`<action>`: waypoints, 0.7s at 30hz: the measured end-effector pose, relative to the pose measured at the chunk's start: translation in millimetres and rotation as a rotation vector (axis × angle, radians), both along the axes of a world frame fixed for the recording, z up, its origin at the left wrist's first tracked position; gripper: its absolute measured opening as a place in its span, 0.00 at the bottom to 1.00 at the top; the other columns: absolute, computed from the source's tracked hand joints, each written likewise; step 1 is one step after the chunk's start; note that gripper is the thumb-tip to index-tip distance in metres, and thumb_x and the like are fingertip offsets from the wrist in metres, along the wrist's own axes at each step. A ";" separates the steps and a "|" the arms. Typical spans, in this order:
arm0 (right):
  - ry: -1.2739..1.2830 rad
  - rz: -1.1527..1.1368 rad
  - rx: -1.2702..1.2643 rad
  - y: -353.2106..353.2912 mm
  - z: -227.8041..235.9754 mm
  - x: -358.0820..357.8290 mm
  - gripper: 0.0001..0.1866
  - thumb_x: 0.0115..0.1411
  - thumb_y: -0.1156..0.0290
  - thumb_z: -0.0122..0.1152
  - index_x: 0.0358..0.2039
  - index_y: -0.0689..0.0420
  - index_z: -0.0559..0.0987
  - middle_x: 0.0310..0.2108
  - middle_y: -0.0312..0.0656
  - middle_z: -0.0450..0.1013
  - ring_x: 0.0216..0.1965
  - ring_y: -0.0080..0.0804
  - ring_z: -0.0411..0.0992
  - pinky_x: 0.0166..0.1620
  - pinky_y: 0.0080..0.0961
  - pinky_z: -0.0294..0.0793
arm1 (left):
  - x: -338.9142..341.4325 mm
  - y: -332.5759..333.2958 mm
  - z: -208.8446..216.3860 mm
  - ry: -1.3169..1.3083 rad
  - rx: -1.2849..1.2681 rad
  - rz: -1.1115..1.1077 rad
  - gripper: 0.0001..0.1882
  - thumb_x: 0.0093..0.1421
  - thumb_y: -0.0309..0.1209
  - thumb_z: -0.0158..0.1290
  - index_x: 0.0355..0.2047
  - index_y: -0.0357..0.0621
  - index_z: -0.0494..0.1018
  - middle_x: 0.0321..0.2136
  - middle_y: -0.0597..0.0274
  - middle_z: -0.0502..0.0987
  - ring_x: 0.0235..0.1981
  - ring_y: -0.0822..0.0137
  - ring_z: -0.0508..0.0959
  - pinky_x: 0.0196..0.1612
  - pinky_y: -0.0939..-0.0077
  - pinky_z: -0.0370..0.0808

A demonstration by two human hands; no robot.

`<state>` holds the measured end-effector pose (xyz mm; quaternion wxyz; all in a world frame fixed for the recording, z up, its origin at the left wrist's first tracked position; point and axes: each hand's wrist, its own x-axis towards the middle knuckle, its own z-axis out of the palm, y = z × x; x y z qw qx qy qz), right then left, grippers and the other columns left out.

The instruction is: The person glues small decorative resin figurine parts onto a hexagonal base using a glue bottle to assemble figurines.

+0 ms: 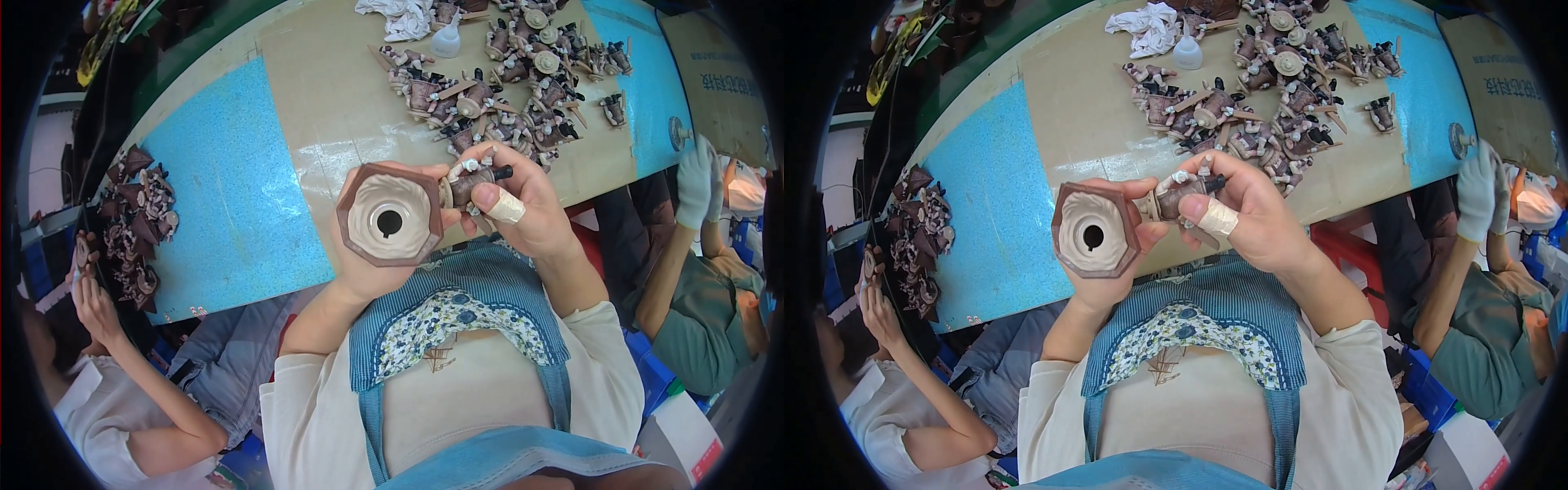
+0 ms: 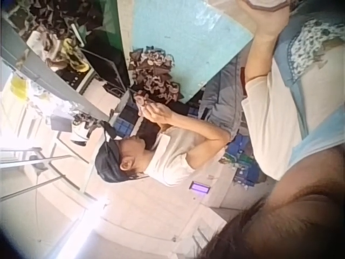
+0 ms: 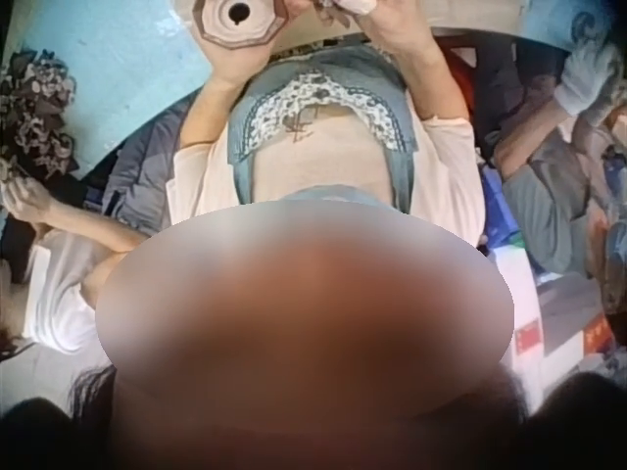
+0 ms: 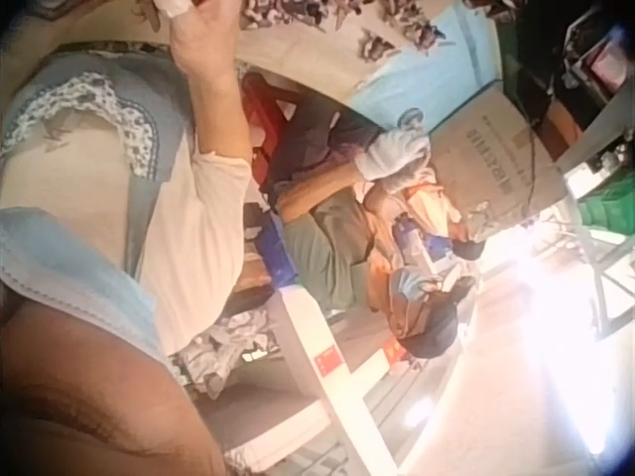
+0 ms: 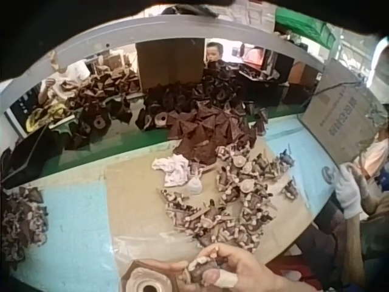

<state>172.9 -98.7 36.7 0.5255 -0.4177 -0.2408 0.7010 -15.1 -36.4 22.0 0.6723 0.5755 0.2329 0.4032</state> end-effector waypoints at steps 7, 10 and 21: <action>-0.411 -0.123 0.321 2.1 18.4 12.0 0.16 0.56 0.76 0.60 0.45 0.58 0.70 0.41 0.37 0.67 0.42 0.22 0.66 0.49 0.21 0.64 | -4.5 16.5 -3.1 0.022 -0.035 -0.060 0.40 0.40 0.29 0.72 0.52 0.36 0.62 0.46 0.55 0.71 0.47 0.68 0.73 0.51 0.72 0.70; -0.762 0.038 0.484 7.6 31.2 18.0 0.19 0.52 0.78 0.61 0.45 0.59 0.70 0.38 0.37 0.67 0.40 0.22 0.67 0.46 0.21 0.65 | 0.4 15.3 3.3 0.078 -0.077 -0.088 0.38 0.42 0.29 0.70 0.51 0.36 0.62 0.45 0.56 0.72 0.47 0.69 0.73 0.51 0.73 0.70; -1.420 0.356 0.966 35.5 68.1 0.3 0.14 0.40 0.79 0.61 0.27 0.58 0.67 0.27 0.43 0.65 0.28 0.43 0.67 0.31 0.34 0.68 | 6.8 15.1 16.9 0.297 0.148 -0.201 0.38 0.37 0.27 0.66 0.50 0.36 0.63 0.37 0.59 0.76 0.40 0.73 0.76 0.45 0.77 0.72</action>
